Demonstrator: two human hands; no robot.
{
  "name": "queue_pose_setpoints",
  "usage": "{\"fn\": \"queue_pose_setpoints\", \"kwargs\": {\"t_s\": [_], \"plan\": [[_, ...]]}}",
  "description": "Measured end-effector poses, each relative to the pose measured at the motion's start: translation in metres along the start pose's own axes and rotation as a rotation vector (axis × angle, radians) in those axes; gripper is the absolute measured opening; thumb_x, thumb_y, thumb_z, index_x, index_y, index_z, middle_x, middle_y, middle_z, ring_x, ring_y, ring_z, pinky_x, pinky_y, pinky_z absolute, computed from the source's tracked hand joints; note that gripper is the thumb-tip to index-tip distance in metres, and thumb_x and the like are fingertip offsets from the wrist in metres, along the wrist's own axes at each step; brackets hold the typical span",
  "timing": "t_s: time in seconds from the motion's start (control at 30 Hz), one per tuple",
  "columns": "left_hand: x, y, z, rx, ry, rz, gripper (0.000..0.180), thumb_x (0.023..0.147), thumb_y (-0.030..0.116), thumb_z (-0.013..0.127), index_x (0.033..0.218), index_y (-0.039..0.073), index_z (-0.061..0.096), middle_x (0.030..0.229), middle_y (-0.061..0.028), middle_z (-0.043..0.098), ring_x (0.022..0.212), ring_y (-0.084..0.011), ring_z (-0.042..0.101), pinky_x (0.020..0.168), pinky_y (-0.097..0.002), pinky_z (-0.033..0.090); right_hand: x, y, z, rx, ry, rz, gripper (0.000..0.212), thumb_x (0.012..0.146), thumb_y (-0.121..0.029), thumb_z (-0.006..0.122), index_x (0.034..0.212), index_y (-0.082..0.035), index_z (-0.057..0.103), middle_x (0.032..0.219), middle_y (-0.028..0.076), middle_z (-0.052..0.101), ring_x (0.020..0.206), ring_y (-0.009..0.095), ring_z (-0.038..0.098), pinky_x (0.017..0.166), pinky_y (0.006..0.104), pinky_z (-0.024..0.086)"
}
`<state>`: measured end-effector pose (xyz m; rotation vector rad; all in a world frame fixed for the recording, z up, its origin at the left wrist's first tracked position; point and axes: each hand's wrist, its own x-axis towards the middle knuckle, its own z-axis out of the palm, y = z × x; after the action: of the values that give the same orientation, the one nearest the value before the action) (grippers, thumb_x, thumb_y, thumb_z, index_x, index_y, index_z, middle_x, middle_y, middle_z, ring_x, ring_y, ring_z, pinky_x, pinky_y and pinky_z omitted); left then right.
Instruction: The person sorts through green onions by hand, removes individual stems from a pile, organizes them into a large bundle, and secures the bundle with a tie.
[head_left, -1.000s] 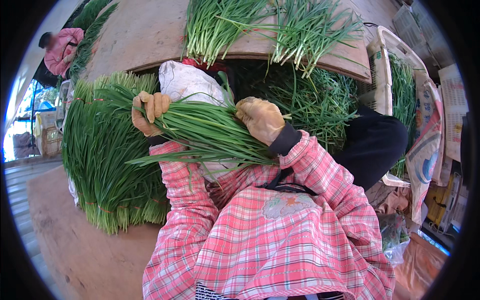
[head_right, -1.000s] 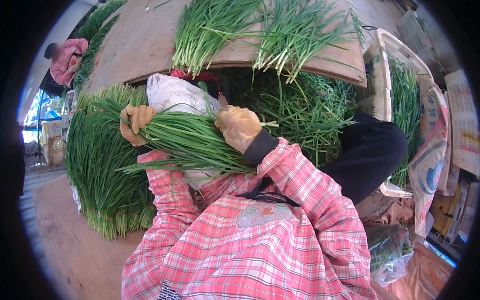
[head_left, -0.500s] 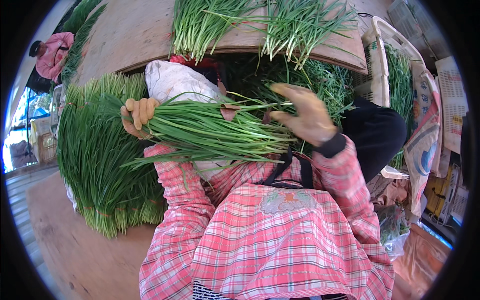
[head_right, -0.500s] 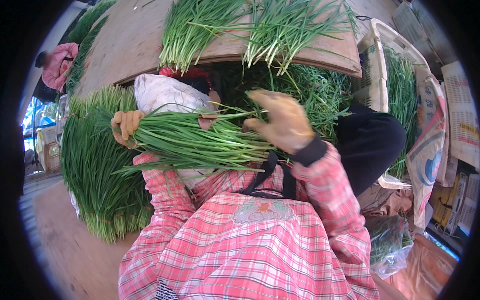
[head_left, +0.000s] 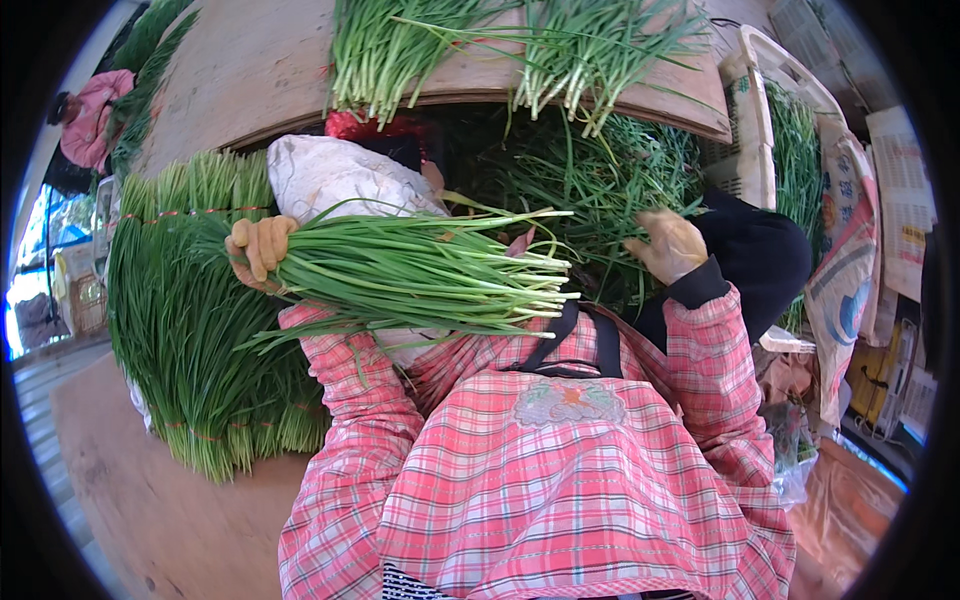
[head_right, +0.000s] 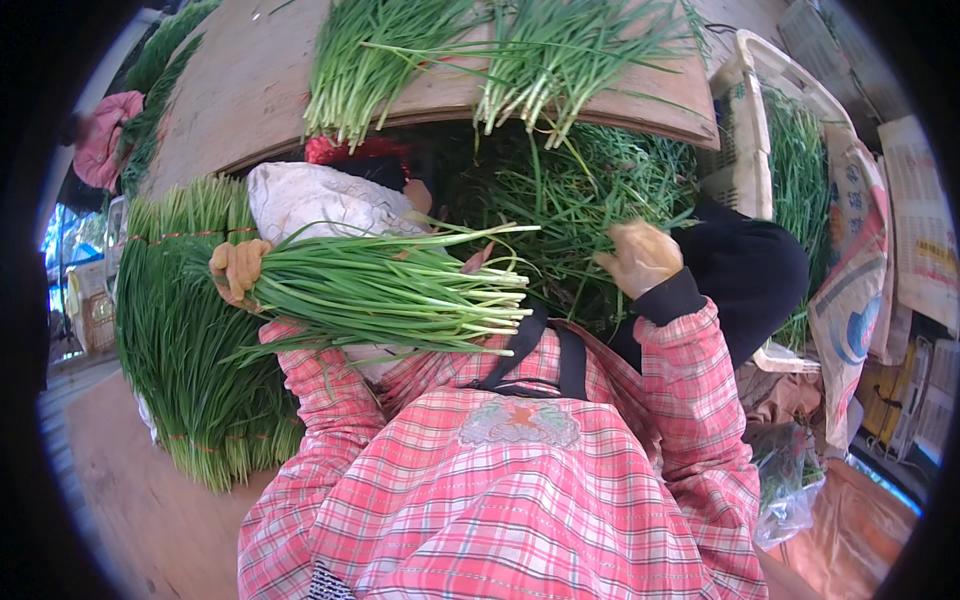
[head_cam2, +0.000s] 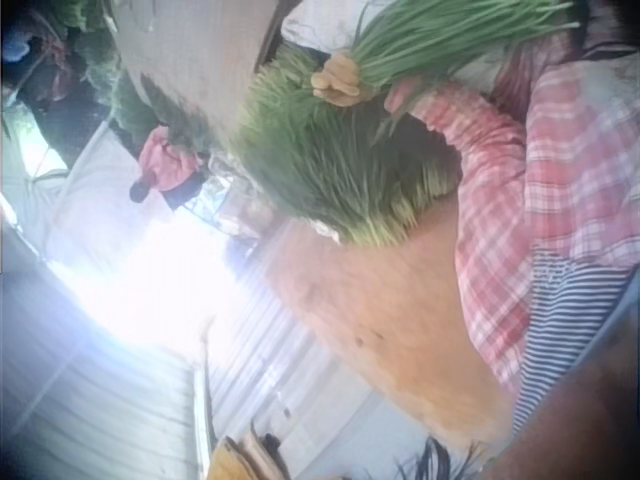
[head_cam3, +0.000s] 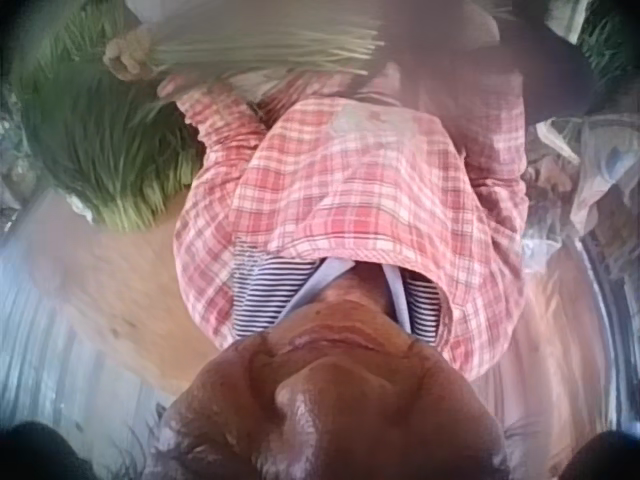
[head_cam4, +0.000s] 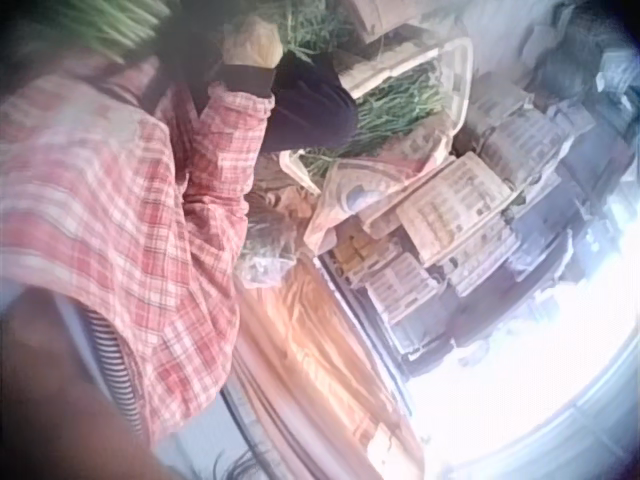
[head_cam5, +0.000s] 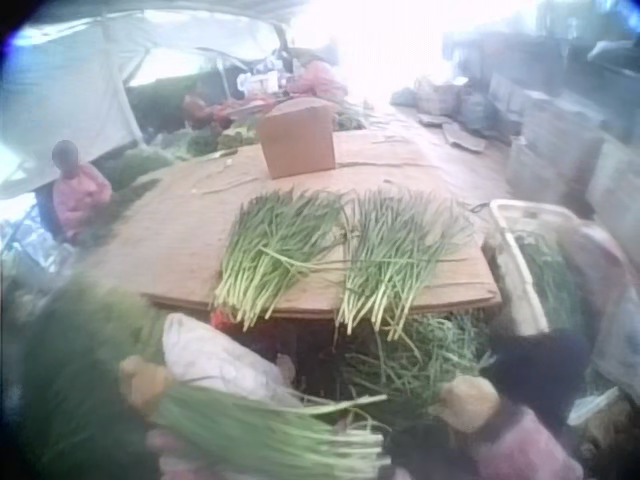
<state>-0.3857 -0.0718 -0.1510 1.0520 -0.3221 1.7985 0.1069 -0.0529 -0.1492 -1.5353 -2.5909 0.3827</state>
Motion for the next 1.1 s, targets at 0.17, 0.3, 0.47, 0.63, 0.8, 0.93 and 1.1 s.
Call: {"fn": "queue_pose_setpoints", "kwargs": {"t_s": [0.17, 0.3, 0.47, 0.63, 0.8, 0.93, 1.1], "plan": [[0.009, -0.011, 0.002, -0.021, -0.002, -0.014, 0.022, 0.095, 0.02, 0.031, 0.077, 0.009, 0.04, 0.042, 0.0084, 0.048, 0.035, -0.0019, 0.036, 0.045, -0.0162, 0.031, 0.063, -0.088, 0.012, 0.837, 0.04, -0.149, 0.06, 0.081, -0.042, 0.062, 0.121, 0.0, 0.048, 0.112, 0.022, 0.057, 0.097, 0.03, 0.059, 0.082, 0.0373, 0.047], [0.013, -0.022, 0.023, 0.053, 0.165, 0.045, 0.022, 0.094, 0.018, 0.029, 0.075, 0.01, 0.036, 0.043, 0.0076, 0.05, 0.032, -0.0013, 0.032, 0.042, -0.0148, 0.028, 0.054, -0.1, 0.015, 0.598, -0.211, -0.124, 0.024, 0.081, -0.027, 0.058, 0.09, -0.006, 0.064, 0.071, 0.019, 0.061, 0.069, 0.036, 0.06, 0.063, 0.0413, 0.048], [0.0, 0.003, -0.011, -0.06, -0.123, -0.006, 0.008, 0.085, 0.011, 0.04, 0.078, 0.008, 0.035, 0.048, 0.0057, 0.055, 0.035, -0.0027, 0.037, 0.046, -0.0157, 0.03, -0.003, -0.003, 0.014, 0.153, 0.208, 0.029, 0.013, 0.082, -0.02, 0.055, 0.073, -0.011, 0.051, 0.053, 0.008, 0.052, 0.048, 0.029, 0.054, 0.043, 0.0381, 0.042], [0.006, 0.004, -0.032, -0.167, -0.341, -0.056, 0.027, 0.063, 0.003, 0.057, 0.079, 0.007, 0.036, 0.053, 0.0019, 0.059, 0.038, -0.0059, 0.045, 0.052, -0.0177, 0.034, 0.009, -0.005, -0.024, -0.006, 0.027, -0.097, 0.034, 0.08, -0.034, 0.062, 0.08, -0.001, 0.055, 0.074, 0.014, 0.059, 0.068, 0.033, 0.059, 0.06, 0.0407, 0.047], [0.008, -0.014, -0.005, -0.158, -0.091, -0.002, 0.019, 0.071, 0.004, 0.053, 0.08, 0.007, 0.037, 0.048, 0.0041, 0.054, 0.036, -0.0047, 0.041, 0.047, -0.0173, 0.033, 0.085, -0.12, 0.024, 0.841, 0.034, -0.418, 0.039, 0.081, -0.027, 0.062, 0.111, -0.002, 0.057, 0.103, 0.019, 0.061, 0.089, 0.036, 0.058, 0.076, 0.0387, 0.047], [0.012, -0.017, 0.011, -0.097, -0.002, -0.035, 0.012, 0.076, 0.003, 0.047, 0.08, 0.006, 0.036, 0.047, 0.0034, 0.055, 0.036, -0.0048, 0.041, 0.047, -0.0166, 0.032, 0.075, -0.131, 0.019, 0.73, -0.117, -0.284, 0.023, 0.084, -0.025, 0.055, 0.087, -0.004, 0.063, 0.074, 0.02, 0.06, 0.072, 0.037, 0.06, 0.064, 0.0434, 0.046], [0.005, -0.007, 0.007, -0.08, -0.026, -0.044, 0.021, 0.095, 0.019, 0.026, 0.078, 0.009, 0.033, 0.04, 0.0067, 0.046, 0.03, -0.001, 0.033, 0.037, -0.0154, 0.029, 0.029, -0.068, 0.004, 0.692, -0.166, -0.082, 0.02, 0.084, -0.023, 0.056, 0.088, -0.004, 0.061, 0.069, 0.015, 0.062, 0.063, 0.033, 0.061, 0.057, 0.0399, 0.047]]}}
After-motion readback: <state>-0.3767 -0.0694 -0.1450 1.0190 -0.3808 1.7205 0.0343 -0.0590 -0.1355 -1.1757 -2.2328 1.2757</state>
